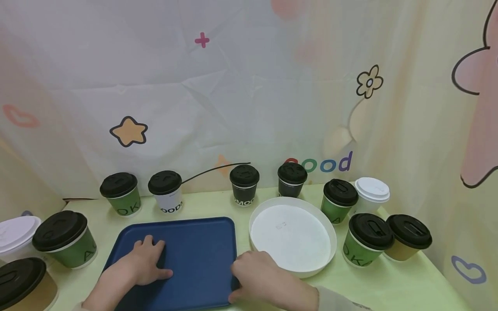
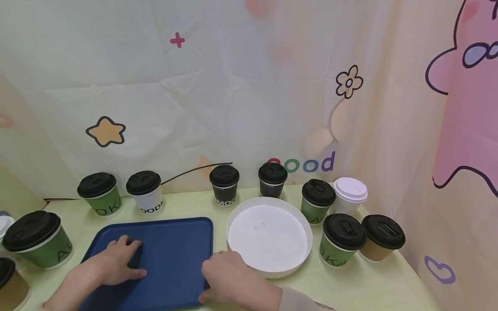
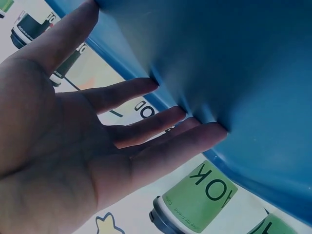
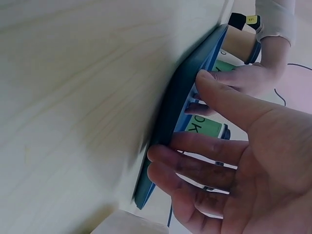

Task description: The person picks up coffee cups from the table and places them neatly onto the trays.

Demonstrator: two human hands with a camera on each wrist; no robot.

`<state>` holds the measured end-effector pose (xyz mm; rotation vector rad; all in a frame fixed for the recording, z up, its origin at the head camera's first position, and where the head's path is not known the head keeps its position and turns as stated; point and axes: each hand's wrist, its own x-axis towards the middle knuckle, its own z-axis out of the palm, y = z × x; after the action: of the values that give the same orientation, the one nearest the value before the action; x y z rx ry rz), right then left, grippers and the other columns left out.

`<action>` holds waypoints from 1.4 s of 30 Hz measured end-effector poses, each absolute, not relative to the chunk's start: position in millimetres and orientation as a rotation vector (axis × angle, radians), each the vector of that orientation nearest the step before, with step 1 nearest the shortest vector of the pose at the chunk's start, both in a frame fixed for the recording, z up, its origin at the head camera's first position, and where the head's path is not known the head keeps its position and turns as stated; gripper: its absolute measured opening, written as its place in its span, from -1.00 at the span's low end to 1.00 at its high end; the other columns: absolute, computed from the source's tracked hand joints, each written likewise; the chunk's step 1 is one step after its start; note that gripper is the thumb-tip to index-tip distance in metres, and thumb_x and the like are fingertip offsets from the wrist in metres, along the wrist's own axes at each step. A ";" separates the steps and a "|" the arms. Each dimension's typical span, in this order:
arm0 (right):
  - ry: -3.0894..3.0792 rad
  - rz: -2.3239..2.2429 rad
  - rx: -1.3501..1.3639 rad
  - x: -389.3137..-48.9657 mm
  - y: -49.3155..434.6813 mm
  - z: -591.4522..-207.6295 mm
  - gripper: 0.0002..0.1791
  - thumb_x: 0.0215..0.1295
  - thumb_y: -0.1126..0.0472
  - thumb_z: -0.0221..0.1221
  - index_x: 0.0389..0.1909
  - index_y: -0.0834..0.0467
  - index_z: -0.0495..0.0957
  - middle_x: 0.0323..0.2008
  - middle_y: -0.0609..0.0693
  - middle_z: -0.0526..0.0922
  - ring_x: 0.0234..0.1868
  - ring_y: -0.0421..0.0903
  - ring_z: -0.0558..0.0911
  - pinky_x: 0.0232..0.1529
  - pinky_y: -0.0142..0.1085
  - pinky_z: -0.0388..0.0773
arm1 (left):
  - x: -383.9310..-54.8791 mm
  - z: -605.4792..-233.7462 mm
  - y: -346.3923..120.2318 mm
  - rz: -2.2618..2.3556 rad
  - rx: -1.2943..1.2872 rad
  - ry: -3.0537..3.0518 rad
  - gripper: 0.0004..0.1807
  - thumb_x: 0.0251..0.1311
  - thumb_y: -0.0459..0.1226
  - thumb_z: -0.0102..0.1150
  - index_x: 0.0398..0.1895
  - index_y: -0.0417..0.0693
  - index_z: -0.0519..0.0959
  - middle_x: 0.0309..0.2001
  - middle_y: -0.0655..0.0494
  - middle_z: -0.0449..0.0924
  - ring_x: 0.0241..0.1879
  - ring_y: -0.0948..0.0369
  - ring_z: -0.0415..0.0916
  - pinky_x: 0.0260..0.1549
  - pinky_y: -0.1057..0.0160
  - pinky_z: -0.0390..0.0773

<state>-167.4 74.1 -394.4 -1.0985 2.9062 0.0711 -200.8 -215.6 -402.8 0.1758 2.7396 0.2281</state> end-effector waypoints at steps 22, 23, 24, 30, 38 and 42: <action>2.895 0.046 -1.076 -167.3 75.5 -394.8 -0.36 -0.10 -0.38 0.53 -0.26 0.07 0.71 -0.39 -0.14 0.58 -0.33 -0.19 0.55 -0.48 -0.26 0.53 | -191.7 -399.3 -224.1 0.283 0.173 2.726 0.04 0.09 0.25 0.42 0.38 -0.37 0.39 0.27 -0.54 0.23 0.26 -0.47 0.21 0.16 -0.45 0.29; 2.896 0.055 -1.070 -167.4 75.3 -395.0 -0.34 -0.11 -0.39 0.52 -0.23 0.08 0.71 -0.37 -0.12 0.58 -0.31 -0.18 0.54 -0.47 -0.26 0.54 | -190.7 -398.9 -225.6 0.294 0.173 2.729 0.03 0.10 0.25 0.41 0.38 -0.37 0.39 0.27 -0.53 0.24 0.26 -0.46 0.22 0.16 -0.44 0.29; 2.893 0.060 -1.063 -167.6 75.2 -395.1 -0.31 -0.11 -0.40 0.52 -0.20 0.09 0.71 -0.36 -0.11 0.57 -0.30 -0.18 0.54 -0.46 -0.26 0.55 | -189.4 -398.4 -227.3 0.307 0.177 2.735 0.02 0.11 0.26 0.40 0.38 -0.36 0.39 0.26 -0.50 0.27 0.25 -0.45 0.23 0.15 -0.43 0.31; 2.886 0.046 -1.039 -167.9 74.8 -395.8 -0.29 -0.12 -0.41 0.52 -0.19 0.11 0.71 -0.33 -0.10 0.56 -0.28 -0.17 0.54 -0.45 -0.25 0.55 | -182.1 -396.9 -240.4 0.379 0.227 2.793 -0.06 0.20 0.27 0.31 0.35 -0.33 0.45 0.17 -0.32 0.39 0.17 -0.30 0.40 0.08 -0.35 0.41; 2.884 -0.043 -1.013 -166.9 78.3 -396.1 -0.30 -0.15 -0.37 0.55 -0.19 0.12 0.71 -0.28 -0.11 0.51 -0.23 -0.17 0.50 -0.43 -0.25 0.55 | -174.1 -397.5 -252.5 0.453 0.201 2.893 -0.20 0.30 0.23 0.24 0.20 -0.34 0.55 0.08 -0.27 0.52 0.07 -0.20 0.53 0.00 -0.23 0.53; 2.893 -0.052 -0.986 -167.3 79.7 -397.1 -0.25 -0.17 -0.38 0.55 -0.17 0.15 0.68 -0.30 -0.09 0.50 -0.26 -0.16 0.51 -0.41 -0.23 0.56 | -169.8 -395.5 -254.5 0.478 0.151 2.968 -0.27 0.33 0.18 0.24 0.13 -0.35 0.59 0.03 -0.21 0.58 0.02 -0.16 0.58 -0.03 -0.21 0.55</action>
<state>-167.3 79.7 -397.1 -0.9861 2.8926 -0.0517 -169.8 -254.5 -395.5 0.1511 2.9677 0.4776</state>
